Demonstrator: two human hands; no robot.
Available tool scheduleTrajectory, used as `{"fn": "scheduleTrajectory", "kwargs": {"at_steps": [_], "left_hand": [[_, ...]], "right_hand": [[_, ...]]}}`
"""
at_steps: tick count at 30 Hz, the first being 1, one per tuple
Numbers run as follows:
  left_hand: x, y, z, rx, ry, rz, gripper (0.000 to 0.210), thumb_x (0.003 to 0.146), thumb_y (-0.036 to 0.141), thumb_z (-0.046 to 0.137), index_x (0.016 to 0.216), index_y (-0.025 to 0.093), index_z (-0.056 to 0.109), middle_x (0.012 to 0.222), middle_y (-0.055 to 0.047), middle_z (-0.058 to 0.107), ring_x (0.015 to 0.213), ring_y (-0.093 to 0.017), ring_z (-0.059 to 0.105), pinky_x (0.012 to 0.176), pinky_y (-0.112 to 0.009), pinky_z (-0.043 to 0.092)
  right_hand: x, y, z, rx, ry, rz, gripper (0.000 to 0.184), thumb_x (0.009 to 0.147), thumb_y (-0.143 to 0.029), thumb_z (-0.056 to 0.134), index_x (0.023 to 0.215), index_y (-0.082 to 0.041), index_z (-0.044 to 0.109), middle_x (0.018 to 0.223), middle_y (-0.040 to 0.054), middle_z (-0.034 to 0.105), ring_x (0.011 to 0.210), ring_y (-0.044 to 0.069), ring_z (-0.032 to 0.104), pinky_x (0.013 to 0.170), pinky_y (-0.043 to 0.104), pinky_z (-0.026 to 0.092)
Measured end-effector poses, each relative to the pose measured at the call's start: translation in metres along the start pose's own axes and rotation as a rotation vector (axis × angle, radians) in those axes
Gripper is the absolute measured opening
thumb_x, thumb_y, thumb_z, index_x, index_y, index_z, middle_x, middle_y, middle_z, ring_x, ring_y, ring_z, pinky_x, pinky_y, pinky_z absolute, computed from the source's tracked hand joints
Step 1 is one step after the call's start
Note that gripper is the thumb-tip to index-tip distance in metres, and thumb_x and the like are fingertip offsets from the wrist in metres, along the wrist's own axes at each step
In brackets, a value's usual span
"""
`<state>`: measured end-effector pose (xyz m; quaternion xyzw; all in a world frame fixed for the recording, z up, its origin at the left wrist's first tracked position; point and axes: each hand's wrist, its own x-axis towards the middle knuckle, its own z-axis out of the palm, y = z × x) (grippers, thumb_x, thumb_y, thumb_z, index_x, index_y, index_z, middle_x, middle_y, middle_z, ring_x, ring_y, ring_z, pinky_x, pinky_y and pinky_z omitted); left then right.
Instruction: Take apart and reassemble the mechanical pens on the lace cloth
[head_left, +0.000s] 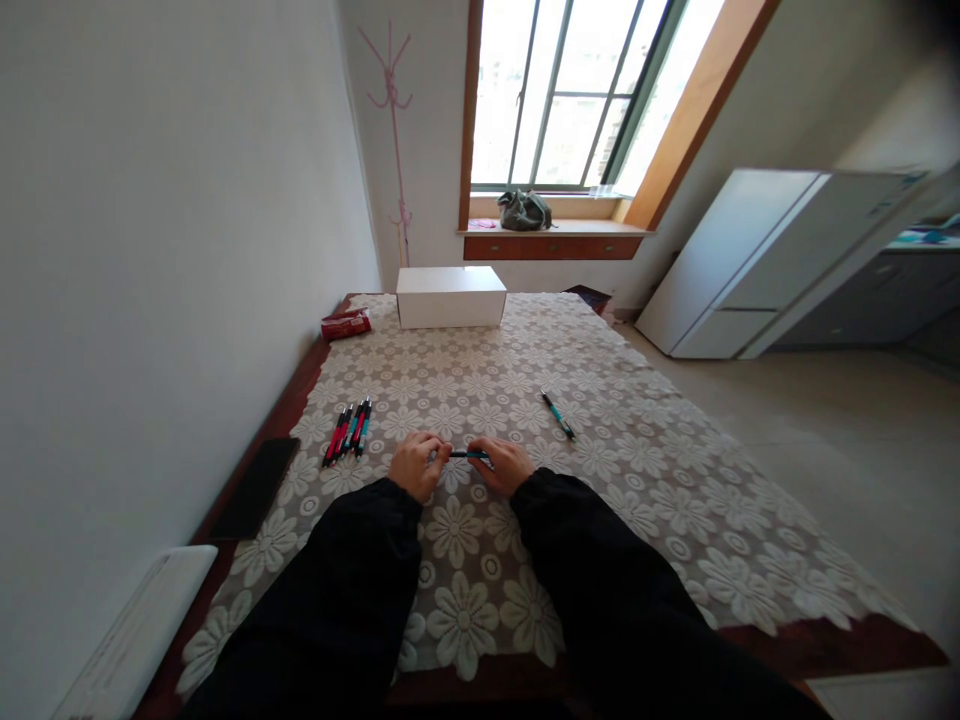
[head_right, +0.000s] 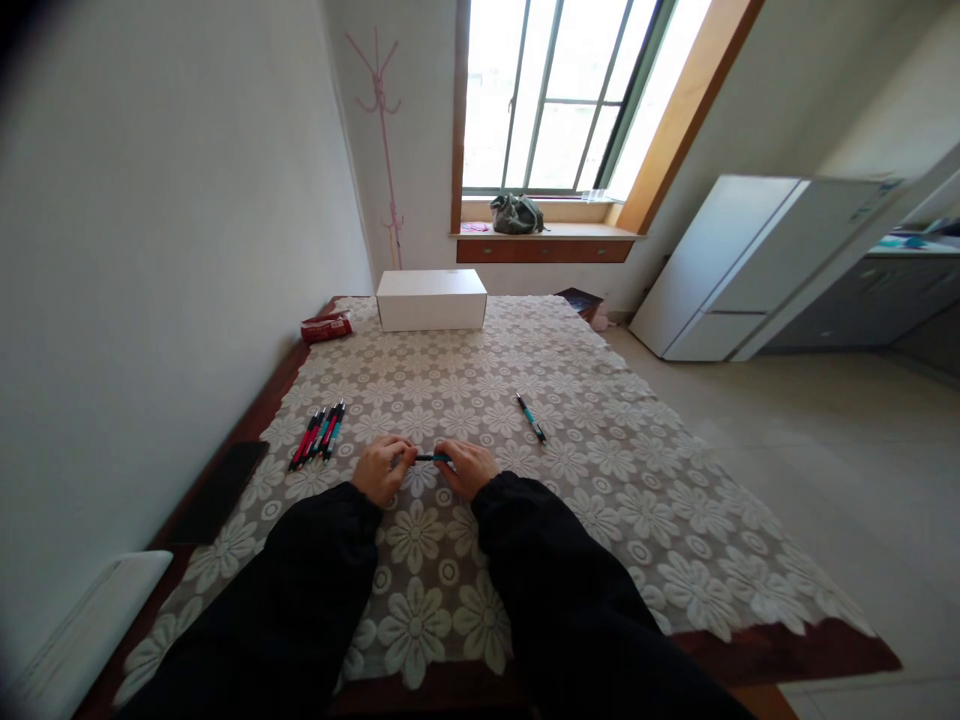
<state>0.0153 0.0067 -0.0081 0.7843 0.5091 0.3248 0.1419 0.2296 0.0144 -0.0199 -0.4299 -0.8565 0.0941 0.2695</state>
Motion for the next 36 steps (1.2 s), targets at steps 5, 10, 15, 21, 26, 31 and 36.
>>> {"fn": "scheduleTrajectory", "kwargs": {"at_steps": [5, 10, 15, 21, 26, 31, 36], "left_hand": [[0.0008, -0.0010, -0.0006, -0.028, 0.002, 0.034, 0.013, 0.087, 0.032, 0.057, 0.085, 0.022, 0.065, 0.096, -0.005, 0.068, 0.099, -0.021, 0.059, 0.090, -0.036, 0.046], [-0.0007, 0.0002, -0.0011, -0.051, 0.040, 0.017, 0.019, 0.081, 0.034, 0.064, 0.095, 0.022, 0.064, 0.100, -0.006, 0.067, 0.102, -0.023, 0.059, 0.090, -0.037, 0.046], [-0.0001, -0.0006, -0.0004, -0.016, 0.045, -0.013, 0.028, 0.092, 0.041, 0.047, 0.085, 0.021, 0.066, 0.095, -0.006, 0.068, 0.098, -0.021, 0.060, 0.089, -0.037, 0.046], [0.0011, -0.0032, 0.0005, -0.031, 0.011, 0.013, 0.023, 0.090, 0.035, 0.051, 0.080, 0.022, 0.067, 0.095, -0.005, 0.068, 0.099, -0.021, 0.060, 0.090, -0.036, 0.046], [0.0002, -0.0019, 0.0003, -0.068, 0.048, 0.020, 0.020, 0.082, 0.032, 0.062, 0.099, 0.022, 0.064, 0.103, -0.006, 0.068, 0.103, -0.022, 0.059, 0.092, -0.037, 0.046], [0.0011, -0.0030, 0.0011, -0.035, 0.051, -0.032, 0.031, 0.093, 0.039, 0.044, 0.082, 0.021, 0.066, 0.095, -0.006, 0.068, 0.099, -0.021, 0.060, 0.091, -0.037, 0.046], [0.0025, -0.0063, 0.0022, -0.061, 0.012, 0.027, 0.024, 0.092, 0.034, 0.049, 0.082, 0.021, 0.066, 0.098, -0.005, 0.068, 0.102, -0.021, 0.059, 0.093, -0.037, 0.045]], "right_hand": [[0.0005, 0.0008, -0.0004, -0.003, -0.018, 0.015, 0.012, 0.090, -0.028, 0.054, 0.098, -0.022, 0.062, 0.094, 0.0041, 0.069, 0.084, 0.016, 0.064, 0.074, 0.025, 0.046], [0.0013, 0.0023, 0.0007, -0.008, -0.026, 0.024, 0.013, 0.091, -0.029, 0.054, 0.100, -0.023, 0.062, 0.096, 0.0045, 0.069, 0.086, 0.017, 0.064, 0.077, 0.027, 0.046], [0.0016, 0.0019, 0.0006, 0.004, -0.015, 0.015, 0.014, 0.091, -0.029, 0.054, 0.100, -0.024, 0.062, 0.096, 0.0042, 0.070, 0.087, 0.016, 0.064, 0.077, 0.026, 0.047], [0.0020, 0.0026, 0.0011, -0.002, -0.011, 0.022, 0.013, 0.091, -0.029, 0.053, 0.099, -0.023, 0.062, 0.094, 0.0036, 0.070, 0.087, 0.016, 0.064, 0.076, 0.025, 0.047], [0.0021, 0.0016, 0.0001, -0.014, -0.003, 0.043, 0.013, 0.090, -0.028, 0.054, 0.100, -0.023, 0.062, 0.095, 0.0037, 0.070, 0.088, 0.017, 0.065, 0.076, 0.026, 0.047], [0.0021, -0.0007, -0.0023, 0.006, 0.009, 0.039, 0.013, 0.090, -0.028, 0.055, 0.099, -0.023, 0.062, 0.095, 0.0041, 0.070, 0.087, 0.016, 0.065, 0.077, 0.026, 0.048], [0.0024, -0.0004, -0.0027, 0.014, 0.007, 0.032, 0.012, 0.090, -0.027, 0.055, 0.098, -0.023, 0.062, 0.096, 0.0036, 0.070, 0.087, 0.016, 0.065, 0.077, 0.026, 0.048]]}}
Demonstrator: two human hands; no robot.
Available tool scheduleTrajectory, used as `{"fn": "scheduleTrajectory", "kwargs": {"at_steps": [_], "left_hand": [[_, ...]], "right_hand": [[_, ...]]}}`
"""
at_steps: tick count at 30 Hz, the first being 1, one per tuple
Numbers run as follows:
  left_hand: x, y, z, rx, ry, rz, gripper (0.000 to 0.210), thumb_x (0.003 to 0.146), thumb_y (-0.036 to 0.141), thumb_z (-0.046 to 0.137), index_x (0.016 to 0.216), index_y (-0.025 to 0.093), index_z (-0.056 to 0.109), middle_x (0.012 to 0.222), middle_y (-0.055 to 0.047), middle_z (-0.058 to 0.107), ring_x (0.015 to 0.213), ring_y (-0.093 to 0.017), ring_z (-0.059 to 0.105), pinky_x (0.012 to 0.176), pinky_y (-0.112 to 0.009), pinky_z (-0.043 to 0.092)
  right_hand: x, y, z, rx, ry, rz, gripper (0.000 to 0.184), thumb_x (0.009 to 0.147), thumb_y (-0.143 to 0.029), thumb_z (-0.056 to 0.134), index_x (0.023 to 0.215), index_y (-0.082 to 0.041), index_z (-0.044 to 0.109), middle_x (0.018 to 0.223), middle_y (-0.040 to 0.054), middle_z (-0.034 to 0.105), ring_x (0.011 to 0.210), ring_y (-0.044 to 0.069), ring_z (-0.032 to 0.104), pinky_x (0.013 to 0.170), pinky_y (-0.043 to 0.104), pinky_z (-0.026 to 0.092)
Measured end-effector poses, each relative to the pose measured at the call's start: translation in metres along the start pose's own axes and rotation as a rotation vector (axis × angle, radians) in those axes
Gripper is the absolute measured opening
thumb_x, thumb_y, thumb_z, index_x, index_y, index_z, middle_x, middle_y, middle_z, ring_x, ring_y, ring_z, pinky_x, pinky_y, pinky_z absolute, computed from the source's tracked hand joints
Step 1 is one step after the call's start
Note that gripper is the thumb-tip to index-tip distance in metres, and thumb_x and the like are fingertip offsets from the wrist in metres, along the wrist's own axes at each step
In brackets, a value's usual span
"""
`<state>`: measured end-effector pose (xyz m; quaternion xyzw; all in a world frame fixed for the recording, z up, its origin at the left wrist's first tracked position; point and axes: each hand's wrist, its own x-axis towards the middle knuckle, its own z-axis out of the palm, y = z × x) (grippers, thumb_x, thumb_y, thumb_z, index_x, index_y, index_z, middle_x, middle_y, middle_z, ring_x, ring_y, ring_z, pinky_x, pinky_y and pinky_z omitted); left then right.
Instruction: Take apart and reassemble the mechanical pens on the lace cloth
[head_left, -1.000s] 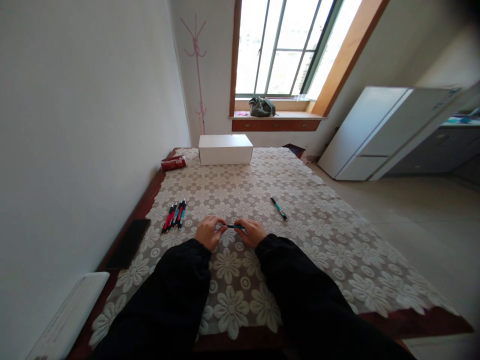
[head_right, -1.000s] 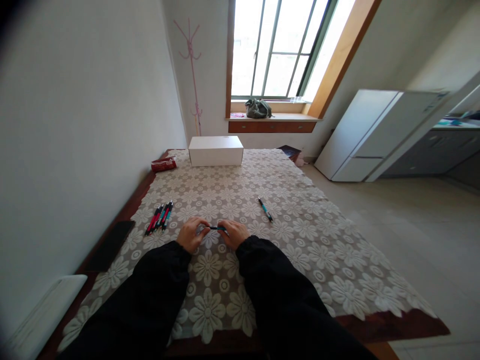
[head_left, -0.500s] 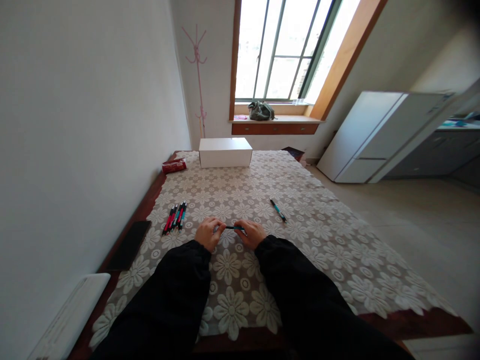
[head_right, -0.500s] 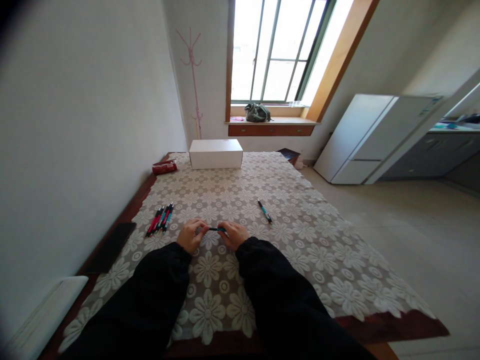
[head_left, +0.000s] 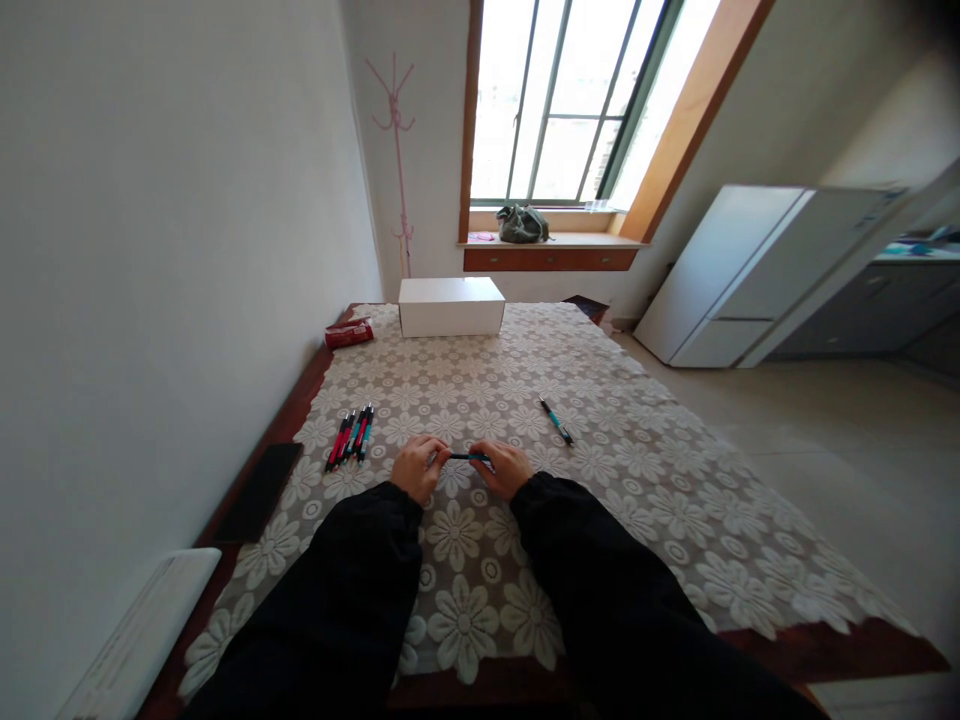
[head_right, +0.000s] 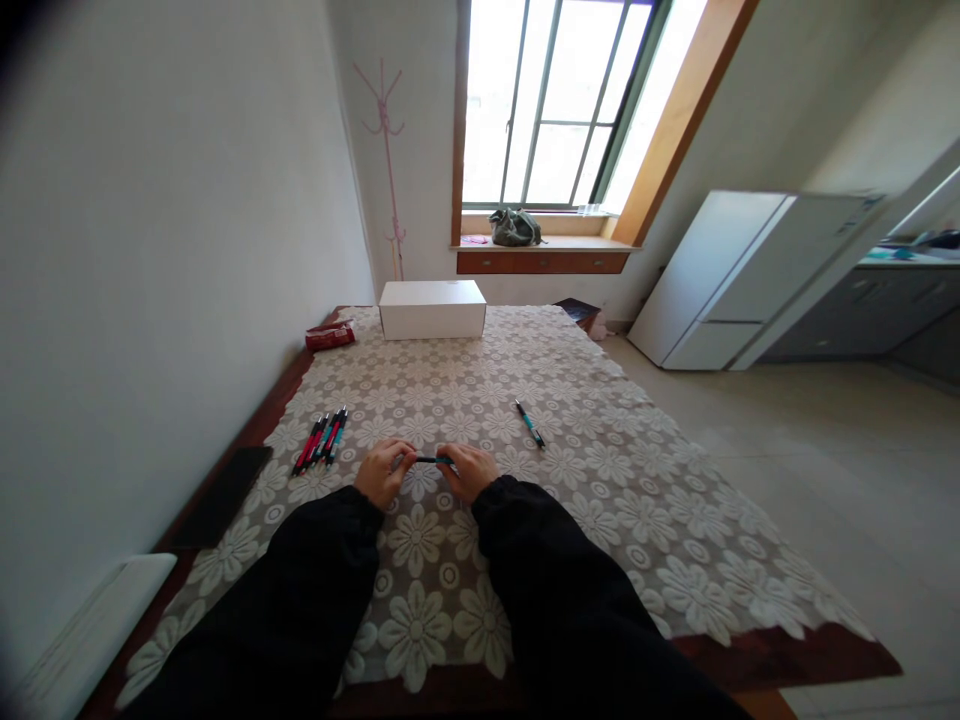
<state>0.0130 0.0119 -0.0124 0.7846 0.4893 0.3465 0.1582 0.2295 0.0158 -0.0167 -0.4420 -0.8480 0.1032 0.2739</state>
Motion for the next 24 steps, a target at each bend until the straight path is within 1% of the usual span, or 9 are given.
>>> {"fn": "scheduleTrajectory", "kwargs": {"at_steps": [3, 5, 7, 9, 13, 15, 17, 22, 24], "left_hand": [[-0.0005, -0.0002, 0.0002, -0.004, -0.007, 0.017, 0.013, 0.088, 0.028, 0.053, 0.089, 0.022, 0.064, 0.101, -0.006, 0.068, 0.103, -0.022, 0.059, 0.093, -0.038, 0.046], [-0.0012, 0.0005, 0.0004, 0.004, -0.005, 0.012, 0.011, 0.086, 0.025, 0.056, 0.093, 0.022, 0.064, 0.102, -0.006, 0.068, 0.104, -0.023, 0.059, 0.093, -0.039, 0.046], [-0.0017, 0.0014, 0.0004, 0.012, 0.017, -0.007, 0.015, 0.085, 0.028, 0.057, 0.097, 0.022, 0.064, 0.104, -0.006, 0.068, 0.104, -0.023, 0.059, 0.093, -0.039, 0.046], [-0.0019, 0.0021, 0.0004, 0.020, 0.039, -0.033, 0.018, 0.088, 0.033, 0.054, 0.098, 0.022, 0.064, 0.103, -0.006, 0.068, 0.103, -0.023, 0.060, 0.092, -0.038, 0.046], [-0.0015, 0.0024, 0.0001, 0.044, 0.004, -0.045, 0.035, 0.096, 0.038, 0.039, 0.081, 0.021, 0.066, 0.095, -0.006, 0.069, 0.098, -0.021, 0.060, 0.089, -0.037, 0.046], [-0.0012, 0.0020, 0.0000, 0.051, -0.018, -0.029, 0.037, 0.095, 0.037, 0.039, 0.074, 0.021, 0.065, 0.093, -0.005, 0.069, 0.096, -0.020, 0.061, 0.089, -0.036, 0.046], [-0.0010, 0.0014, -0.0001, 0.044, -0.027, -0.012, 0.032, 0.094, 0.036, 0.044, 0.076, 0.021, 0.065, 0.094, -0.005, 0.069, 0.097, -0.020, 0.060, 0.089, -0.036, 0.046], [-0.0014, 0.0012, -0.0004, 0.029, -0.036, 0.012, 0.013, 0.088, 0.027, 0.053, 0.087, 0.022, 0.065, 0.099, -0.005, 0.068, 0.101, -0.021, 0.059, 0.091, -0.036, 0.046], [-0.0019, 0.0021, -0.0006, 0.029, -0.025, 0.008, 0.012, 0.086, 0.026, 0.056, 0.093, 0.022, 0.064, 0.101, -0.006, 0.067, 0.102, -0.022, 0.059, 0.091, -0.037, 0.046]], "right_hand": [[-0.0002, 0.0011, 0.0011, -0.013, -0.006, 0.010, 0.012, 0.090, -0.027, 0.054, 0.099, -0.024, 0.062, 0.097, 0.0037, 0.070, 0.086, 0.016, 0.065, 0.076, 0.026, 0.048], [-0.0004, 0.0018, 0.0016, -0.025, -0.014, 0.017, 0.013, 0.090, -0.027, 0.054, 0.100, -0.024, 0.062, 0.097, 0.0037, 0.070, 0.086, 0.017, 0.065, 0.076, 0.026, 0.048], [-0.0005, 0.0023, 0.0016, -0.033, -0.016, 0.020, 0.013, 0.090, -0.028, 0.055, 0.100, -0.024, 0.062, 0.096, 0.0036, 0.070, 0.086, 0.017, 0.065, 0.076, 0.026, 0.048], [-0.0006, 0.0025, 0.0015, -0.033, -0.009, 0.016, 0.013, 0.090, -0.029, 0.054, 0.100, -0.024, 0.062, 0.096, 0.0035, 0.070, 0.087, 0.017, 0.065, 0.076, 0.026, 0.047], [-0.0007, 0.0024, 0.0022, -0.016, 0.006, -0.011, 0.012, 0.091, -0.028, 0.054, 0.099, -0.024, 0.061, 0.096, 0.0035, 0.070, 0.088, 0.017, 0.065, 0.077, 0.026, 0.047], [-0.0009, 0.0024, 0.0028, -0.017, 0.006, -0.017, 0.012, 0.090, -0.028, 0.054, 0.099, -0.024, 0.061, 0.095, 0.0036, 0.070, 0.087, 0.017, 0.065, 0.077, 0.026, 0.047], [-0.0009, 0.0024, 0.0031, -0.021, 0.002, -0.017, 0.011, 0.090, -0.028, 0.055, 0.098, -0.024, 0.062, 0.095, 0.0037, 0.070, 0.086, 0.016, 0.065, 0.076, 0.026, 0.047], [-0.0004, 0.0022, 0.0018, -0.033, -0.015, -0.003, 0.010, 0.089, -0.027, 0.056, 0.097, -0.024, 0.062, 0.092, 0.0033, 0.070, 0.083, 0.016, 0.065, 0.074, 0.026, 0.047], [-0.0002, 0.0016, 0.0009, -0.038, -0.011, 0.002, 0.010, 0.090, -0.027, 0.056, 0.097, -0.024, 0.063, 0.093, 0.0033, 0.070, 0.082, 0.016, 0.065, 0.073, 0.026, 0.047]]}}
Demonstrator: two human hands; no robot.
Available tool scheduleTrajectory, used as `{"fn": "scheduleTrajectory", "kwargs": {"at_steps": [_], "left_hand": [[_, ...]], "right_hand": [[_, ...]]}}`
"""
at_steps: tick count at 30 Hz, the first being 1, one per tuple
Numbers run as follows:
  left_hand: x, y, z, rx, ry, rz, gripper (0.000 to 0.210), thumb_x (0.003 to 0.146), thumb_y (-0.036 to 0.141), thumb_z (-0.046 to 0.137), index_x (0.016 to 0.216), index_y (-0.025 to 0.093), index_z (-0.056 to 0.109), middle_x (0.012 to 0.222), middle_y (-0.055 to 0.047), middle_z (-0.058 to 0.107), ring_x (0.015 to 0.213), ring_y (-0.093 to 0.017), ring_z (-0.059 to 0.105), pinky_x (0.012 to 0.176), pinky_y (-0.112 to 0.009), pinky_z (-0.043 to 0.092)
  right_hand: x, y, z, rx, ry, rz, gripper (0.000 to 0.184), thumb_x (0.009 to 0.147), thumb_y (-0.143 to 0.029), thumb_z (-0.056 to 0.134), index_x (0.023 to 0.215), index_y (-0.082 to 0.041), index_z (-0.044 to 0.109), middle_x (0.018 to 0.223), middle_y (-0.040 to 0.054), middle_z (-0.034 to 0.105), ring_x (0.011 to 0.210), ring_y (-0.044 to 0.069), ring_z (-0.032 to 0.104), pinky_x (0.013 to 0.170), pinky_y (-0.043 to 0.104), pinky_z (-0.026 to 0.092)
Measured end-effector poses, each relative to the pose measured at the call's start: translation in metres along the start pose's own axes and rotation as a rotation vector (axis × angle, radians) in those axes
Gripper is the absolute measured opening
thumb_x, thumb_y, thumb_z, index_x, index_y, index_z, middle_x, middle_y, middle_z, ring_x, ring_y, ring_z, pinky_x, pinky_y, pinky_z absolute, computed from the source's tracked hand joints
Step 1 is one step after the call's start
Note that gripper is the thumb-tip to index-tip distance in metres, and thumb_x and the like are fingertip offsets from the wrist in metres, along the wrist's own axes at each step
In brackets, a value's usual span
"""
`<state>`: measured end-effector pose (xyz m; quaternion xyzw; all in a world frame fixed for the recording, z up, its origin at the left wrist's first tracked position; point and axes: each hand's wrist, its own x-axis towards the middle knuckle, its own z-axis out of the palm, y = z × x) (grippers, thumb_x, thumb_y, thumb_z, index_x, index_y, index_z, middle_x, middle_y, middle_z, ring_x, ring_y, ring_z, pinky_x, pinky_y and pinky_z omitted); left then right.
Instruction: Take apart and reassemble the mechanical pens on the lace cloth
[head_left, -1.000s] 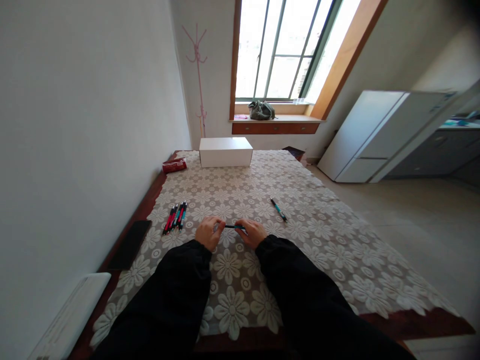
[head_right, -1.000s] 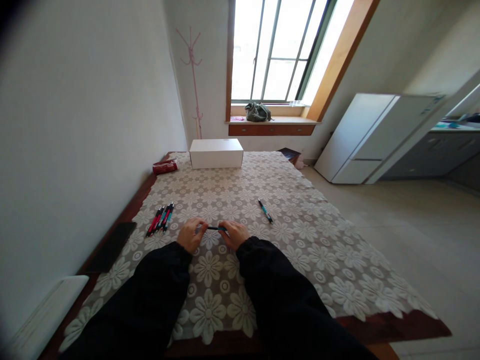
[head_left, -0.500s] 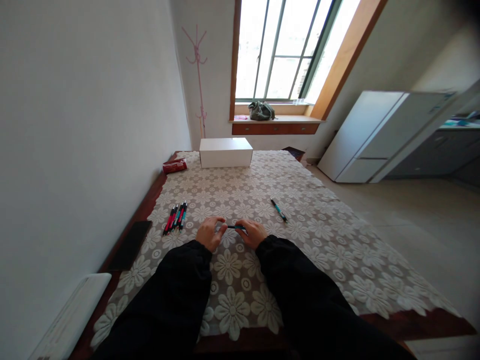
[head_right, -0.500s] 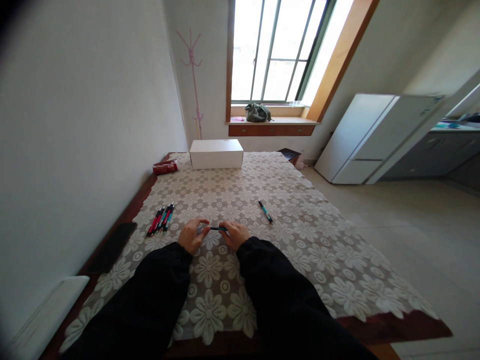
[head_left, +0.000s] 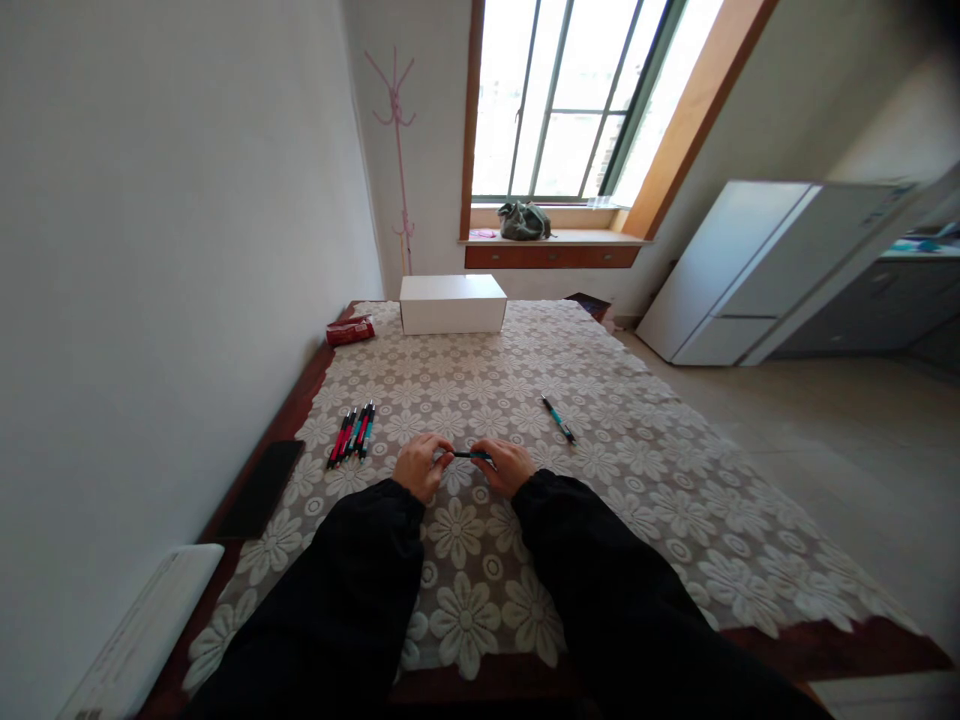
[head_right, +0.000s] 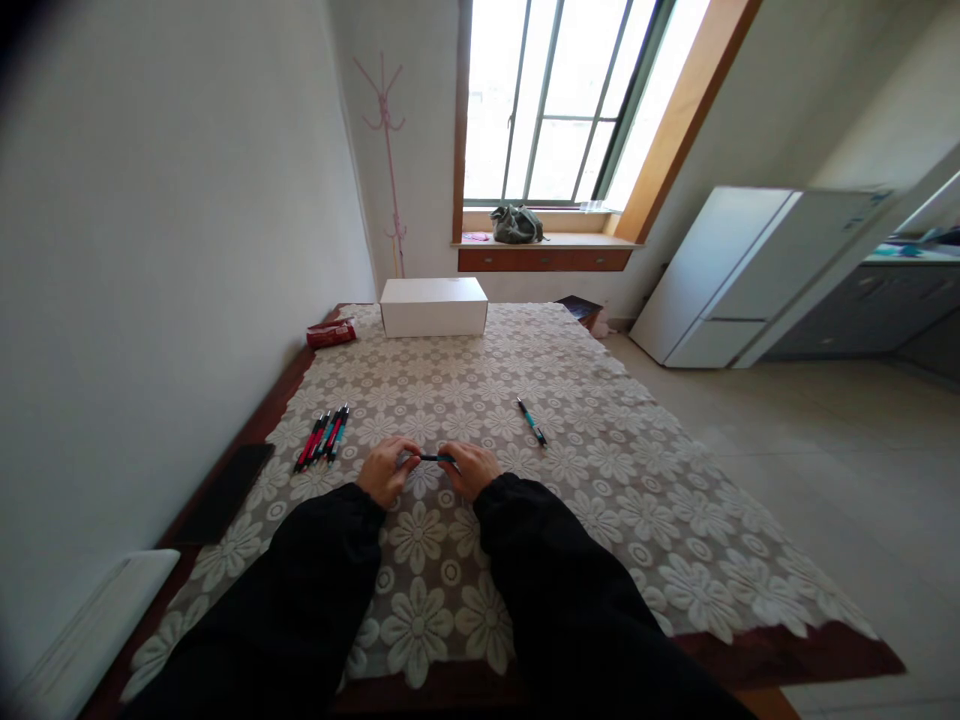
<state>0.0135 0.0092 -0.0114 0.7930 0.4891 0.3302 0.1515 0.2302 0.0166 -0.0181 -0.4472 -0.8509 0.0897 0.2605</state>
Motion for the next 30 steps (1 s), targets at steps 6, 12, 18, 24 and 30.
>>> {"fn": "scheduleTrajectory", "kwargs": {"at_steps": [6, 12, 18, 24, 30], "left_hand": [[-0.0009, 0.0022, -0.0003, 0.030, 0.021, -0.050, 0.031, 0.095, 0.036, 0.040, 0.085, 0.021, 0.064, 0.093, -0.005, 0.067, 0.094, -0.020, 0.060, 0.085, -0.034, 0.046], [0.0001, 0.0018, -0.0010, 0.049, -0.026, -0.015, 0.035, 0.095, 0.036, 0.041, 0.071, 0.021, 0.063, 0.090, -0.005, 0.067, 0.092, -0.019, 0.059, 0.084, -0.033, 0.044], [0.0002, -0.0004, -0.0010, 0.023, -0.020, -0.018, 0.019, 0.090, 0.030, 0.052, 0.078, 0.022, 0.064, 0.096, -0.004, 0.068, 0.096, -0.020, 0.059, 0.087, -0.035, 0.044], [0.0000, -0.0005, -0.0003, 0.022, -0.019, -0.043, 0.011, 0.086, 0.026, 0.056, 0.081, 0.021, 0.065, 0.099, -0.005, 0.067, 0.099, -0.021, 0.058, 0.089, -0.036, 0.044], [0.0003, 0.0000, -0.0007, 0.015, 0.004, -0.093, 0.009, 0.083, 0.022, 0.059, 0.090, 0.021, 0.064, 0.100, -0.005, 0.067, 0.102, -0.022, 0.058, 0.089, -0.035, 0.044]], "right_hand": [[0.0001, -0.0013, -0.0004, 0.015, 0.023, -0.016, 0.010, 0.090, -0.027, 0.056, 0.097, -0.024, 0.063, 0.095, 0.0036, 0.070, 0.086, 0.017, 0.065, 0.075, 0.026, 0.048], [0.0000, 0.0022, 0.0018, 0.014, 0.015, -0.025, 0.011, 0.091, -0.029, 0.055, 0.097, -0.024, 0.062, 0.095, 0.0037, 0.070, 0.085, 0.017, 0.065, 0.075, 0.027, 0.048], [-0.0005, 0.0022, 0.0007, 0.015, -0.005, -0.018, 0.012, 0.091, -0.028, 0.055, 0.097, -0.023, 0.063, 0.093, 0.0043, 0.070, 0.085, 0.018, 0.065, 0.076, 0.028, 0.048], [0.0001, 0.0012, 0.0007, 0.000, -0.034, 0.020, 0.014, 0.090, -0.029, 0.056, 0.099, -0.023, 0.064, 0.094, 0.0041, 0.071, 0.086, 0.018, 0.065, 0.077, 0.028, 0.047], [0.0006, 0.0004, 0.0005, -0.011, -0.057, 0.048, 0.017, 0.092, -0.033, 0.053, 0.102, -0.026, 0.065, 0.098, 0.0032, 0.071, 0.088, 0.018, 0.065, 0.078, 0.027, 0.048]]}}
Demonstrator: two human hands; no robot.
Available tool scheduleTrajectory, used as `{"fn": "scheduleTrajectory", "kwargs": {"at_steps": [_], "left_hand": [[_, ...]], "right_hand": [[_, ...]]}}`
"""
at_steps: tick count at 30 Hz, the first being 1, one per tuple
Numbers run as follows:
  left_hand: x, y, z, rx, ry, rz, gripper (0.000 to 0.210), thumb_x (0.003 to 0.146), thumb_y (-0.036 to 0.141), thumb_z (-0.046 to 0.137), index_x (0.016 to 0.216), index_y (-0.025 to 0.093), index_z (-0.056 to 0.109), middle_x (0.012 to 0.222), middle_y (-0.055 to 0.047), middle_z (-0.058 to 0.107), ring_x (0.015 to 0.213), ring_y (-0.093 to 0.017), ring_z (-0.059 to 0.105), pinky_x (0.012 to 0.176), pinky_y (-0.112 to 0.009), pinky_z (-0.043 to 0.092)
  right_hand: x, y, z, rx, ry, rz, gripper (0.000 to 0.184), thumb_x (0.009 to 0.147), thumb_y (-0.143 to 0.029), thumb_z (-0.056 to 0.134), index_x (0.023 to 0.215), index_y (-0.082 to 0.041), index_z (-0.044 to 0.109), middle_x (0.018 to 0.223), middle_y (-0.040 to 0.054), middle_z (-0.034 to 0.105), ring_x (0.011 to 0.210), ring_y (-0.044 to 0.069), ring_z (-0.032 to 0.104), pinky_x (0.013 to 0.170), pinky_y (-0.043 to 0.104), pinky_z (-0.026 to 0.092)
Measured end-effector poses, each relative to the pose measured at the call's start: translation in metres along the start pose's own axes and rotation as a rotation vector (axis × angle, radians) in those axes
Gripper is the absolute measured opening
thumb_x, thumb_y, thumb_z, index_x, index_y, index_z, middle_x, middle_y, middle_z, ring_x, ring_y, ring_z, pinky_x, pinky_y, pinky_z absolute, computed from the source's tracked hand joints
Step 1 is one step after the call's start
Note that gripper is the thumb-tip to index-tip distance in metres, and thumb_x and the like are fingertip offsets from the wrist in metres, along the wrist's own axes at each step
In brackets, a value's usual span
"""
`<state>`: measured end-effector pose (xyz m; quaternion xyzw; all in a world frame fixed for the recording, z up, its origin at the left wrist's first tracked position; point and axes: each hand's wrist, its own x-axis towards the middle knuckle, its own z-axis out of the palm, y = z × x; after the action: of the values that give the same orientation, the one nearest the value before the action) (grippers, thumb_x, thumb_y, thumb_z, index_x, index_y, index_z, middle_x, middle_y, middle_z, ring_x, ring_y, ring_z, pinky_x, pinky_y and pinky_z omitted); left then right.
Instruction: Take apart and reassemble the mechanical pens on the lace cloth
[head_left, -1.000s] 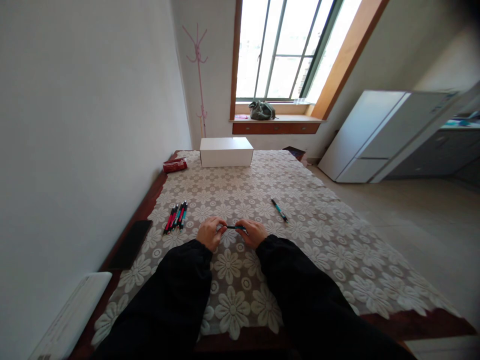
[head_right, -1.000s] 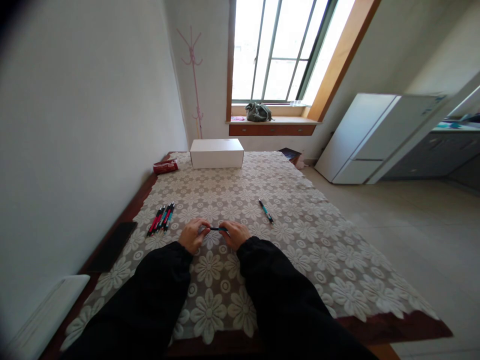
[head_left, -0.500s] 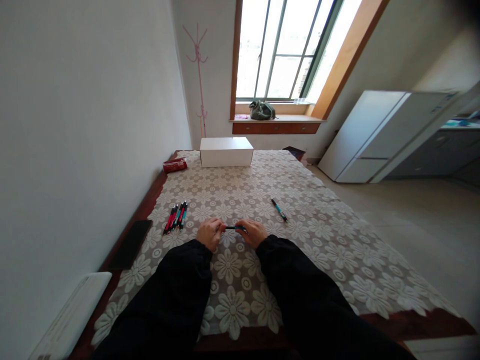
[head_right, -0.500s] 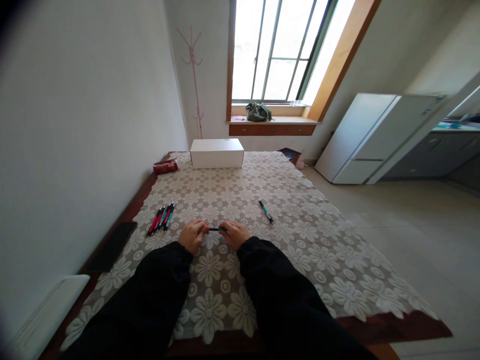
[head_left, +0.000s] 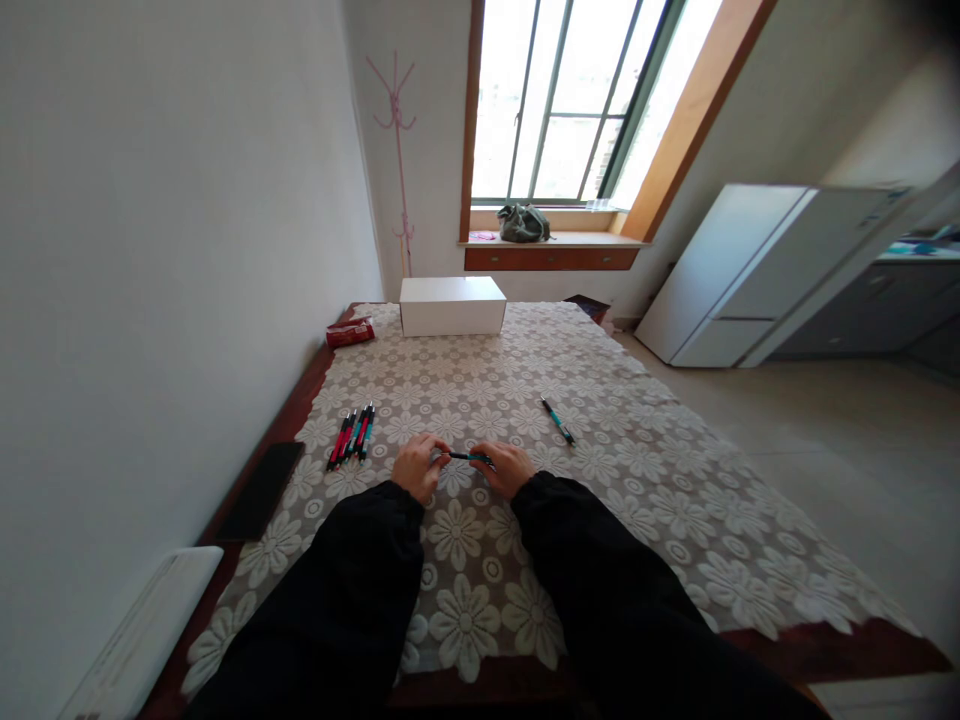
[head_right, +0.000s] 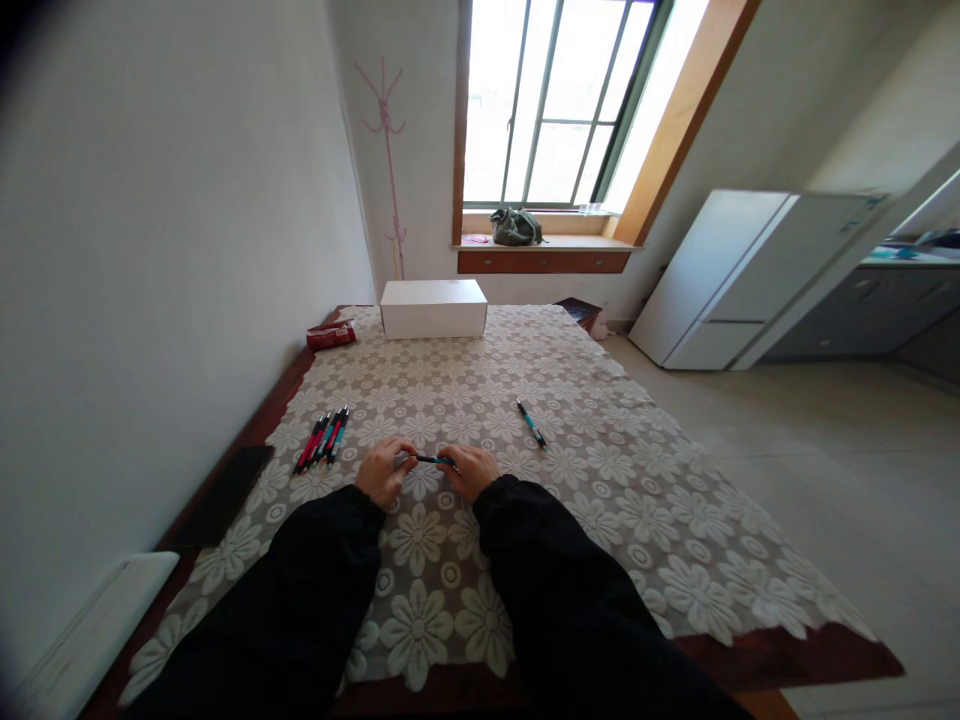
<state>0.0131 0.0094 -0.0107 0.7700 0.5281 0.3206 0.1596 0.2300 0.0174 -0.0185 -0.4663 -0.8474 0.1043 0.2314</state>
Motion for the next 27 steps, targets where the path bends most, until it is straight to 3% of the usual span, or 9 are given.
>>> {"fn": "scheduleTrajectory", "kwargs": {"at_steps": [5, 9, 12, 19, 23, 27], "left_hand": [[0.000, 0.000, 0.000, 0.004, 0.016, -0.043, 0.019, 0.090, 0.033, 0.051, 0.095, 0.021, 0.064, 0.098, -0.005, 0.068, 0.098, -0.021, 0.059, 0.087, -0.033, 0.044], [-0.001, 0.002, -0.001, 0.063, -0.061, -0.029, 0.035, 0.096, 0.039, 0.037, 0.083, 0.020, 0.064, 0.089, -0.005, 0.068, 0.091, -0.020, 0.060, 0.082, -0.032, 0.043], [0.000, 0.003, -0.001, 0.080, -0.085, -0.027, 0.032, 0.095, 0.038, 0.041, 0.081, 0.020, 0.064, 0.091, -0.005, 0.069, 0.091, -0.020, 0.060, 0.082, -0.032, 0.043], [0.001, 0.001, -0.001, 0.001, 0.018, -0.118, 0.019, 0.092, 0.031, 0.048, 0.093, 0.020, 0.064, 0.096, -0.006, 0.069, 0.095, -0.021, 0.061, 0.084, -0.033, 0.044], [0.001, 0.001, 0.000, -0.024, 0.062, -0.160, 0.016, 0.089, 0.024, 0.051, 0.101, 0.021, 0.061, 0.095, -0.004, 0.068, 0.096, -0.020, 0.061, 0.085, -0.033, 0.045], [-0.002, -0.001, 0.002, 0.020, 0.025, -0.134, 0.040, 0.084, 0.024, 0.057, 0.124, 0.022, 0.049, 0.098, -0.004, 0.068, 0.099, -0.021, 0.060, 0.089, -0.036, 0.043]], "right_hand": [[0.000, 0.000, 0.000, -0.020, 0.023, -0.006, 0.020, 0.094, -0.036, 0.050, 0.102, -0.025, 0.065, 0.098, 0.0039, 0.071, 0.090, 0.018, 0.065, 0.078, 0.027, 0.048], [0.000, 0.000, 0.000, -0.010, 0.044, -0.040, 0.019, 0.093, -0.034, 0.051, 0.100, -0.025, 0.066, 0.097, 0.0038, 0.071, 0.090, 0.017, 0.065, 0.079, 0.026, 0.048], [0.000, 0.000, 0.000, -0.011, 0.036, -0.051, 0.018, 0.092, -0.033, 0.052, 0.098, -0.024, 0.067, 0.094, 0.0037, 0.071, 0.087, 0.017, 0.064, 0.077, 0.026, 0.048], [-0.001, -0.001, -0.001, 0.006, 0.022, -0.064, 0.022, 0.088, -0.025, 0.054, 0.106, -0.025, 0.067, 0.099, 0.0033, 0.071, 0.090, 0.018, 0.065, 0.080, 0.027, 0.048], [0.000, 0.001, -0.002, -0.012, 0.001, -0.013, 0.021, 0.089, -0.028, 0.053, 0.105, -0.025, 0.067, 0.102, 0.0027, 0.070, 0.092, 0.018, 0.064, 0.080, 0.026, 0.046], [0.001, 0.017, -0.015, -0.159, 0.038, 0.202, 0.020, 0.088, -0.030, 0.055, 0.102, -0.025, 0.068, 0.097, 0.0037, 0.070, 0.091, 0.019, 0.062, 0.080, 0.028, 0.043]]}}
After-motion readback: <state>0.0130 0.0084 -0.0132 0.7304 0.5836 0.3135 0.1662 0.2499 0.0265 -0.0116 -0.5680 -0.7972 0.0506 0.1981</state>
